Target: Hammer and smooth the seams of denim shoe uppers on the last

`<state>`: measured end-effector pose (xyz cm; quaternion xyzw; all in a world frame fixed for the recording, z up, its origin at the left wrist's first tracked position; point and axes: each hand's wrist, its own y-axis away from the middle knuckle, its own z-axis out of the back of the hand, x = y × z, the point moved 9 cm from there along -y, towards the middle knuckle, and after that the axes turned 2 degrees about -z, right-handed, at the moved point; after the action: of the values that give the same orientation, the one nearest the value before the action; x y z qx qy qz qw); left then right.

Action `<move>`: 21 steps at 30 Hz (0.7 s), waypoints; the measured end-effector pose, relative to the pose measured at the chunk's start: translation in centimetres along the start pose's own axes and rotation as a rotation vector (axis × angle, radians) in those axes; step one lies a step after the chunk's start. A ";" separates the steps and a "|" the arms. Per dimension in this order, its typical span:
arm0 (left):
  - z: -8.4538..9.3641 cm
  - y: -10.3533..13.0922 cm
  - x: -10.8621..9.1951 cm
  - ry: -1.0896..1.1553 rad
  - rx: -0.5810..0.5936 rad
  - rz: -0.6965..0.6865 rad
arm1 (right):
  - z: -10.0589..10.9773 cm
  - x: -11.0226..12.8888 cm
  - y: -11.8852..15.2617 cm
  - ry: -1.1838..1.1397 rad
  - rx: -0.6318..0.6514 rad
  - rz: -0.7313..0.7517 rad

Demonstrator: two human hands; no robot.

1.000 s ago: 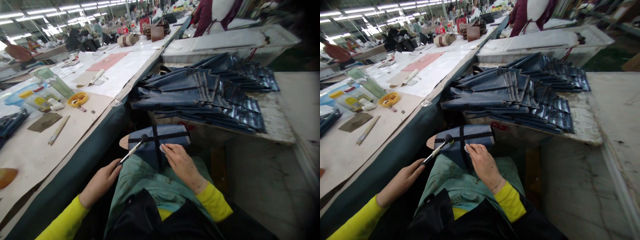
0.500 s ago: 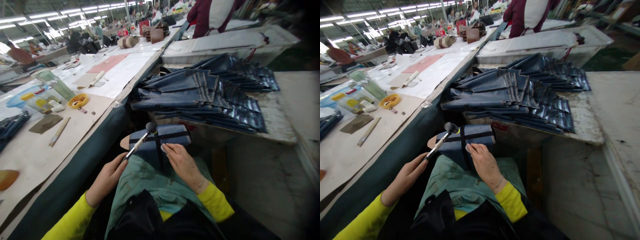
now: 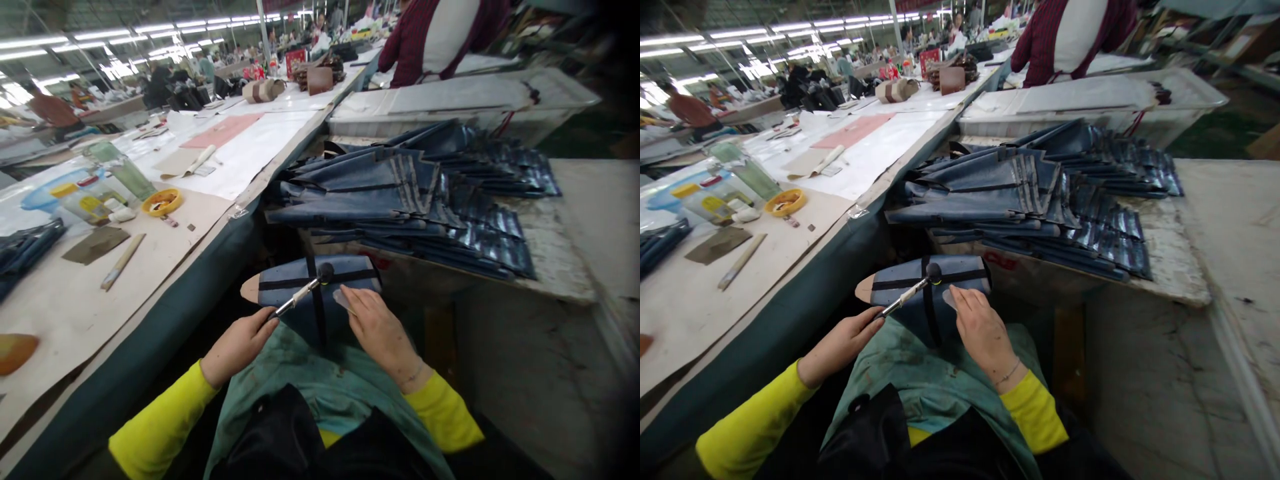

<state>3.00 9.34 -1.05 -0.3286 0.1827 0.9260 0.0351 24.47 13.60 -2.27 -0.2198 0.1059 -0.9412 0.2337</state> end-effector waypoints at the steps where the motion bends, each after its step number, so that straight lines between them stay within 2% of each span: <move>1: 0.0 -0.1 -0.5 0.011 -0.005 -0.013 | 0.0 -0.1 0.1 0.006 0.004 0.005; 6: 0.3 -1.0 -2.6 0.101 -0.100 -0.104 | -0.1 0.1 0.6 0.034 0.003 0.014; 11: -1.6 -2.5 -3.5 -0.039 0.007 -0.104 | -0.6 0.4 1.0 0.068 0.023 0.031; 14: -1.6 -3.4 -5.1 -0.054 -0.010 -0.161 | -0.6 0.2 1.2 0.080 0.013 0.024; 18: -2.1 -4.7 -6.9 -0.149 0.039 -0.190 | -0.6 0.1 1.2 0.070 0.010 0.025; 21: -1.8 -4.7 -8.4 -0.151 0.021 -0.238 | -0.5 0.0 1.1 0.054 -0.003 0.028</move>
<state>11.52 13.58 1.44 -0.2768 0.1489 0.9355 0.1618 24.66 12.69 -3.09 -0.1930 0.1165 -0.9433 0.2436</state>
